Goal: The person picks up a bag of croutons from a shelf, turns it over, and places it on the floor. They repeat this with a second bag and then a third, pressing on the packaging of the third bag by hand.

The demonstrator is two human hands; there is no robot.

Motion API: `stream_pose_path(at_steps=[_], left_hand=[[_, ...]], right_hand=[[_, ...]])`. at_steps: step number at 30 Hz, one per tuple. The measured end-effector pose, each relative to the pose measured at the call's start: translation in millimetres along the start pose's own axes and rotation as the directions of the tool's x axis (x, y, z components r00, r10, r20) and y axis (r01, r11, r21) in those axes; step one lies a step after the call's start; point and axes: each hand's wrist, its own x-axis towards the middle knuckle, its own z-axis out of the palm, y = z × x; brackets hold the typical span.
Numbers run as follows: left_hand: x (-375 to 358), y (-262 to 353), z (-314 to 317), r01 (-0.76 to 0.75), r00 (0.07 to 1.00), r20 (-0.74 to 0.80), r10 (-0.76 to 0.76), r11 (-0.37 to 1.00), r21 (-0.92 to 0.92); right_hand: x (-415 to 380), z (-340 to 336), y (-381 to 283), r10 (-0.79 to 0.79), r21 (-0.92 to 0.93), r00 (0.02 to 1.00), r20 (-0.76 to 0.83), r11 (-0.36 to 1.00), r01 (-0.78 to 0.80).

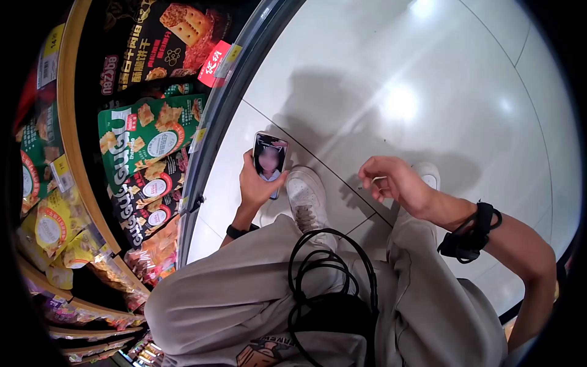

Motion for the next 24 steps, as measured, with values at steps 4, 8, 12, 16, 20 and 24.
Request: stream_pose_path(at_steps=[4, 8, 12, 16, 20, 24], left_hand=[[4.4, -17.0, -3.0, 0.046, 0.995, -0.083, -0.049, 0.998, -0.040], [12.7, -56.0, 5.1, 0.200, 0.953, -0.209, -0.220, 0.973, -0.116], [18.2, -101.5, 5.0, 0.365, 0.858, -0.278, -0.431, 0.894, -0.261], [17.2, -115.2, -7.4, 0.467, 0.808, -0.168, -0.565, 0.788, -0.403], [18.2, -108.4, -14.5, 0.515, 0.766, 0.021, -0.642, 0.595, -0.617], [24.9, -91.0, -8.7, 0.520, 0.781, 0.006, -0.624, 0.645, -0.561]], right_hand=[[5.7, 4.9, -5.6, -0.118, 0.000, 0.991, 0.064, 0.993, 0.118], [2.3, 5.3, -9.3, -0.181, -0.022, 0.981, 0.075, 0.983, 0.183], [4.6, 1.1, -5.8, -0.138, -0.037, 0.989, 0.051, 0.989, 0.140], [5.2, -0.4, -0.2, -0.149, -0.049, 0.987, 0.058, 0.987, 0.151], [5.4, -0.6, -1.8, -0.145, -0.028, 0.989, 0.032, 0.989, 0.146], [5.6, -2.9, -3.0, -0.155, -0.015, 0.987, 0.034, 0.988, 0.155]])
